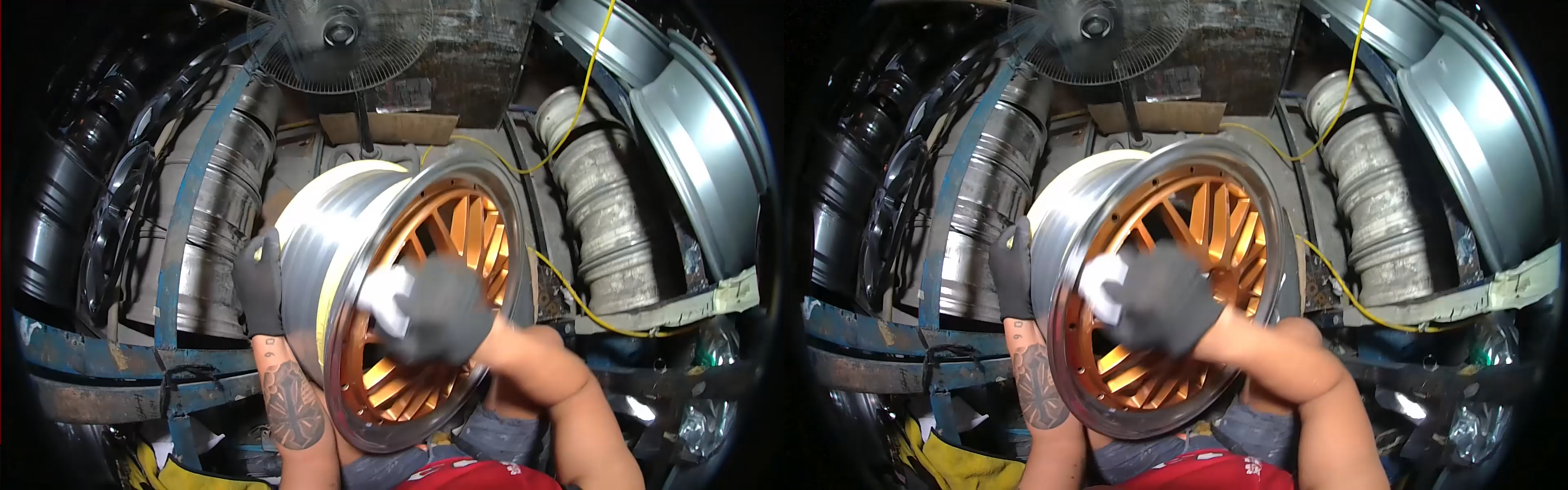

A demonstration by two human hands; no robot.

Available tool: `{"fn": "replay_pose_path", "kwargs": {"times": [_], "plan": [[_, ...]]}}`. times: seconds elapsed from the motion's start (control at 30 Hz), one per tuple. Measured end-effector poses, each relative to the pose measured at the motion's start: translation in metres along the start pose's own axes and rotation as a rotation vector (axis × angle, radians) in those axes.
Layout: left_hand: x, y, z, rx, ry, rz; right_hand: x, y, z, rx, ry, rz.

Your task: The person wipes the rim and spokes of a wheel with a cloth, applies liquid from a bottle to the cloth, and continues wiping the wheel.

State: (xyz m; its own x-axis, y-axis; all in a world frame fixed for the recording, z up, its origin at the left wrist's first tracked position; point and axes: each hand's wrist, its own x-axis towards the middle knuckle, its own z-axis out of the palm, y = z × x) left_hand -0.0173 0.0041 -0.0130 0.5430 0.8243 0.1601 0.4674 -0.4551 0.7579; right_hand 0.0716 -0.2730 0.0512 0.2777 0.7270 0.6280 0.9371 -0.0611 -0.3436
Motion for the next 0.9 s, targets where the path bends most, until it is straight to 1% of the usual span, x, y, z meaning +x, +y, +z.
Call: {"fn": "replay_pose_path", "kwargs": {"times": [0.07, 0.1, 0.17, 0.2, 0.23, 0.3, 0.33, 0.37, 0.43, 0.47, 0.5, 0.57, 0.6, 0.63, 0.7, 0.73, 0.9], "plan": [[0.003, -0.003, 0.004, -0.054, -0.017, 0.048, 0.015, 0.032, 0.007, -0.078, 0.219, 0.196], [0.003, -0.002, 0.003, -0.005, -0.034, 0.058, 0.007, 0.024, 0.003, -0.228, 0.075, 0.184], [0.006, 0.002, 0.003, 0.074, -0.036, 0.071, 0.000, -0.014, 0.006, -0.120, 0.112, -0.027], [0.005, 0.001, 0.003, 0.044, -0.024, 0.069, -0.005, -0.025, 0.005, 0.049, -0.070, -0.095], [0.006, 0.001, 0.003, 0.019, -0.019, 0.074, -0.007, -0.024, 0.002, 0.030, -0.161, -0.072], [0.003, -0.003, 0.006, 0.011, -0.022, 0.094, -0.007, 0.006, 0.005, -0.187, 0.009, 0.085], [0.005, -0.002, 0.007, 0.018, -0.015, 0.115, 0.004, 0.024, 0.001, -0.255, 0.058, 0.138], [0.006, -0.001, 0.006, 0.019, -0.004, 0.140, 0.016, 0.034, 0.001, -0.102, 0.153, 0.200], [0.006, -0.002, 0.006, 0.004, -0.005, 0.123, 0.002, 0.002, 0.012, -0.272, 0.133, 0.141], [0.007, -0.001, 0.007, -0.003, -0.004, 0.114, -0.003, -0.015, 0.006, -0.143, 0.011, 0.087], [0.008, 0.001, 0.007, -0.021, 0.010, 0.126, -0.001, -0.028, -0.001, 0.011, -0.062, 0.103], [0.004, 0.002, 0.007, -0.038, 0.009, 0.155, -0.001, 0.004, 0.007, 0.064, 0.186, 0.125], [0.003, 0.000, 0.008, -0.024, 0.018, 0.162, -0.007, 0.026, -0.003, 0.218, 0.024, 0.476], [0.003, -0.002, 0.009, -0.019, 0.038, 0.172, 0.001, 0.030, -0.022, 0.561, -0.008, 0.760], [0.004, 0.001, 0.009, -0.014, 0.050, 0.163, -0.004, 0.046, -0.016, 0.942, 0.015, 0.823], [0.003, 0.005, 0.006, -0.009, 0.037, 0.148, -0.007, 0.043, -0.019, 0.997, 0.034, 0.904], [0.005, 0.001, 0.006, -0.009, 0.011, 0.147, -0.014, 0.048, -0.023, 1.201, -0.095, 1.015]]}}
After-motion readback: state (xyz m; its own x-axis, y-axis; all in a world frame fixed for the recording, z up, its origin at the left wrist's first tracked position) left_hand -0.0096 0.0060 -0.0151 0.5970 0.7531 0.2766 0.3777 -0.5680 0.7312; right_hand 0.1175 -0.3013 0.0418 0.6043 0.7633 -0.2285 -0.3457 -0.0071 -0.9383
